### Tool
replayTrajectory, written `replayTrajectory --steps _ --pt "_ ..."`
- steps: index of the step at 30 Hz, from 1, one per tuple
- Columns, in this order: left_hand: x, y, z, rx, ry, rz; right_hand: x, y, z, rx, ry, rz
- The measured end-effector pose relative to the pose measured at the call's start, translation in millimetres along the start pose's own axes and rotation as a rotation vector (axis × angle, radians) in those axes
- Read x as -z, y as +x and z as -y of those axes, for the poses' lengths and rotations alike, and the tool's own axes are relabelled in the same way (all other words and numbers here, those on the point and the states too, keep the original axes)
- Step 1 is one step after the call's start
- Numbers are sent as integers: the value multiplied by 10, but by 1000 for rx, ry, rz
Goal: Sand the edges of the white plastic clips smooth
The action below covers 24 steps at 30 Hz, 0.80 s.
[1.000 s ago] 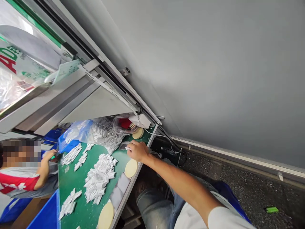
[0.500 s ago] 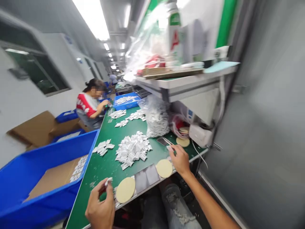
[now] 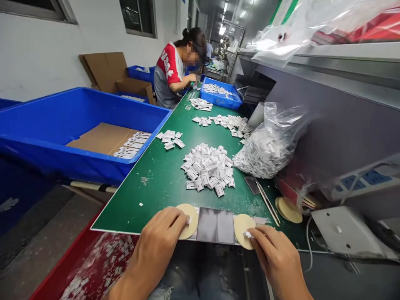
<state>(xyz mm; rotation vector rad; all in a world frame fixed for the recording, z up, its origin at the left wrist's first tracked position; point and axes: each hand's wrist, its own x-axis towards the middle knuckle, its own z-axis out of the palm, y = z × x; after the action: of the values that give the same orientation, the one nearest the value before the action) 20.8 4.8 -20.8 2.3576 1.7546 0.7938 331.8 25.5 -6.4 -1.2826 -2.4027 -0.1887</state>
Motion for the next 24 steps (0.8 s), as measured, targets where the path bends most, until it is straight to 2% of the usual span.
replayTrajectory --steps 4,6,8,9,11,13,15,17,19,22,24 --pt "116 11 -21 25 -23 27 32 -8 21 -2 -49 -4" --pt "223 -139 12 -47 -125 67 103 -115 54 10 31 20" --pt "318 -363 65 -50 -265 51 188 -257 92 -59 152 26" --pt "348 -467 88 15 -310 4 224 -312 110 -141 204 8" --pt "361 -583 109 230 -334 -154 258 -341 139 -348 287 -77" --pt "315 -530 79 369 -367 -268 227 -250 163 -499 388 -172" --pt "221 -351 9 368 -437 -291 140 -101 180 -586 538 -223" --pt "109 -161 -59 308 -440 -255 37 9 180 -626 631 -220" --pt "14 -59 -84 243 -332 -229 -40 22 156 -539 544 -186" --pt "-58 -82 -41 117 -185 -236 -70 -75 76 -246 184 -140" --pt "-60 -111 0 67 -170 -225 -54 -107 20 -106 12 -112"
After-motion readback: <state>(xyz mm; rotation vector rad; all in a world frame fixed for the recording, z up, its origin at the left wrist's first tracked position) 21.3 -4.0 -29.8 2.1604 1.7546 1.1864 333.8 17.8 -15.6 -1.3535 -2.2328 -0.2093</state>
